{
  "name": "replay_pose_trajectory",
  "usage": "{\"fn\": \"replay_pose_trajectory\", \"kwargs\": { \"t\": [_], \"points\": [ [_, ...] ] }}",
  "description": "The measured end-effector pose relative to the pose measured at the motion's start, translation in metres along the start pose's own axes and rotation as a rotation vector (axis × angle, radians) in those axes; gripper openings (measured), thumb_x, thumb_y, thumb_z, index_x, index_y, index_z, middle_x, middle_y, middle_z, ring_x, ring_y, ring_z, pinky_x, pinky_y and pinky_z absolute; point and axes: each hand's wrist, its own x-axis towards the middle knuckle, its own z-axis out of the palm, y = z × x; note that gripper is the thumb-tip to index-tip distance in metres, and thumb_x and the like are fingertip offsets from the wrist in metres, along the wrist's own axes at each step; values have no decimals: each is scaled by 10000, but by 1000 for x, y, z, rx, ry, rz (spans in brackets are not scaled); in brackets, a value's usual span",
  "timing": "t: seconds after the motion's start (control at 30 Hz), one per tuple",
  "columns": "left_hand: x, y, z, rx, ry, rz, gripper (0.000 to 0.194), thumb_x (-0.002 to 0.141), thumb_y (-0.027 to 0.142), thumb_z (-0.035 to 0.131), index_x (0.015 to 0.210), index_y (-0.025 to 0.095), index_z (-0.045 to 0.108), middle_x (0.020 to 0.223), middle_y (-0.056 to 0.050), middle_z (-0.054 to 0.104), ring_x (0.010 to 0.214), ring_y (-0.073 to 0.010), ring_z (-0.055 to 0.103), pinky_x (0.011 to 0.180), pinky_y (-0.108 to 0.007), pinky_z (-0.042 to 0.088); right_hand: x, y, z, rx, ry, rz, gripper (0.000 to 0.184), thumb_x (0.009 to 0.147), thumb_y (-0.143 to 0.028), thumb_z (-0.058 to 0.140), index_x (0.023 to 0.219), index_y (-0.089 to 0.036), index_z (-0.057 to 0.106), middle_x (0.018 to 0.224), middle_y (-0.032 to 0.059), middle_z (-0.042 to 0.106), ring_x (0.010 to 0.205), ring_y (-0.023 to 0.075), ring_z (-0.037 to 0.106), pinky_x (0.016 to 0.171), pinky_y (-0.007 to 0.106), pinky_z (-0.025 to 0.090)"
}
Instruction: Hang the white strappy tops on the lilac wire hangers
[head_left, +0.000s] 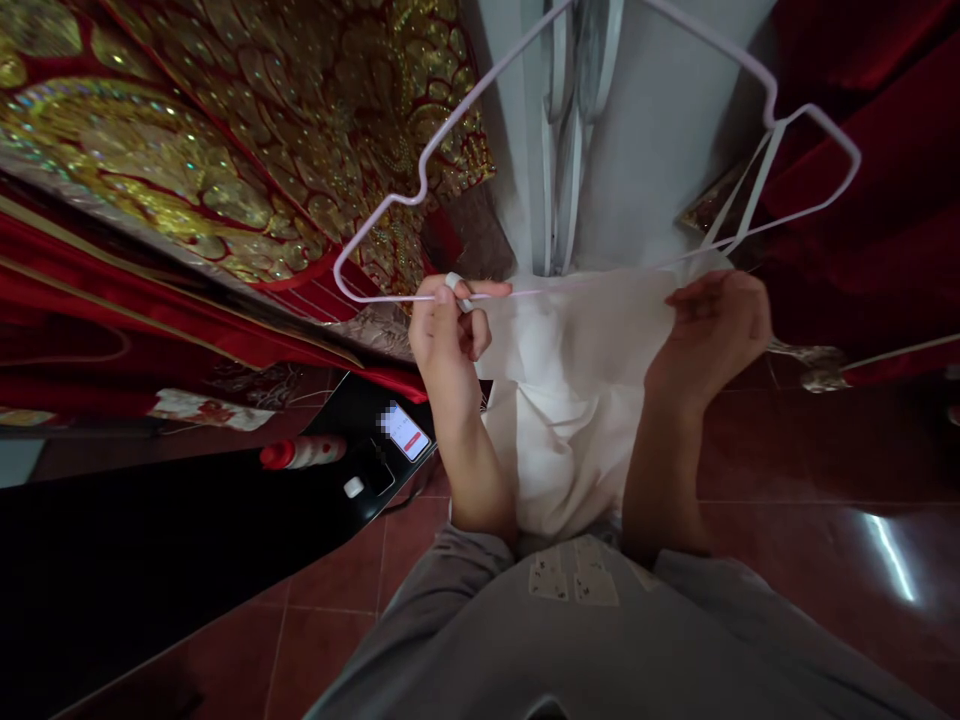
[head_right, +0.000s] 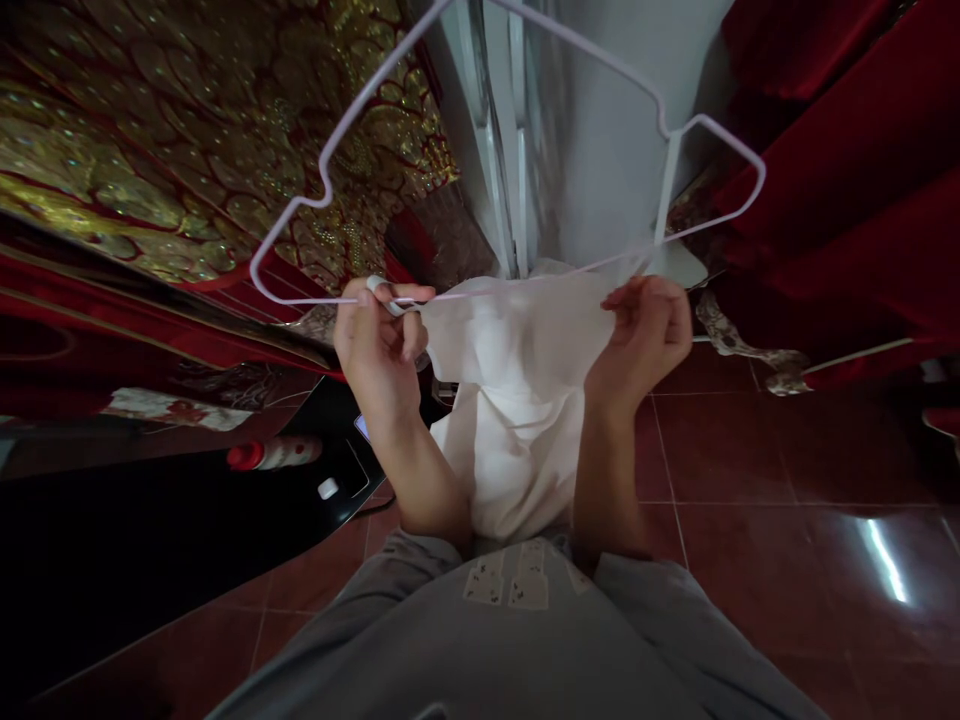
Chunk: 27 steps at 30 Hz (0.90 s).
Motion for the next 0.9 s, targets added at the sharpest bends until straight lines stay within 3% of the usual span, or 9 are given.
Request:
{"fn": "replay_pose_trajectory", "kwargs": {
  "t": [0.07, 0.17, 0.3, 0.4, 0.5, 0.57, 0.73, 0.83, 0.9],
  "points": [
    [1, -2, -1, 2, -18, 16, 426, 1050, 557, 704, 854, 206, 563, 868, -54, 816, 418, -53, 230, 416, -258, 157, 10, 4, -6, -50, 59, -55, 35, 923, -315, 685, 938, -285, 695, 962, -8, 683, 851, 129, 638, 862, 322, 581],
    [3, -5, -2, 27, -25, 39, 442, 1044, 587, 695, 856, 214, 552, 858, -59, 815, 421, -58, 199, 422, -278, 116, 17, 6, -11, -137, -36, -54, 186, 866, -321, 757, 1051, -323, 739, 1030, -9, 739, 925, 171, 664, 946, 403, 587],
    [4, -5, -3, 49, -34, 53, 439, 1056, 592, 666, 865, 220, 532, 856, -54, 806, 431, -62, 178, 433, -292, 101, 23, 6, -12, -260, -156, -84, 88, 854, -381, 781, 912, -323, 750, 904, -26, 716, 788, 153, 612, 796, 366, 560],
    [4, -5, -4, 84, -30, 55, 455, 1056, 618, 648, 869, 226, 514, 864, -50, 803, 435, -67, 183, 434, -295, 116, 33, 5, -9, -297, -147, -168, 177, 828, -375, 795, 773, -250, 682, 733, -32, 613, 635, 106, 506, 647, 293, 452],
    [5, -6, -5, 107, -44, 57, 461, 1057, 631, 639, 874, 228, 513, 862, -48, 802, 431, -69, 201, 432, -293, 127, 42, 0, -7, -277, -148, -245, 229, 739, -303, 824, 708, -199, 622, 667, -42, 573, 627, 84, 506, 638, 256, 412],
    [6, -7, -7, 114, -52, 52, 464, 1054, 639, 643, 877, 225, 527, 866, -50, 804, 425, -67, 216, 430, -290, 132, 44, -6, -7, -299, -157, -268, 213, 701, -256, 815, 691, -184, 614, 651, -41, 585, 629, 78, 512, 631, 242, 406],
    [8, -4, -11, 98, -51, 18, 455, 1040, 626, 682, 875, 217, 568, 879, -43, 810, 411, -60, 246, 417, -270, 151, 37, -34, -9, -333, -174, -298, 169, 766, -211, 703, 615, -183, 633, 563, -17, 590, 551, 87, 482, 579, 248, 378],
    [9, 0, -12, 76, -39, -23, 422, 1049, 577, 698, 869, 214, 582, 888, -43, 821, 410, -61, 270, 412, -264, 175, 36, -56, 0, -294, -300, -230, 135, 817, -168, 679, 728, -198, 777, 610, -3, 642, 567, 98, 541, 600, 268, 446],
    [8, 1, -12, 57, -47, -38, 422, 1047, 578, 703, 865, 215, 589, 889, -49, 829, 410, -63, 267, 408, -271, 174, 40, -73, 11, -240, -411, -169, 230, 854, -123, 650, 869, -220, 858, 664, -3, 676, 613, 91, 602, 629, 255, 502]
  ]
}}
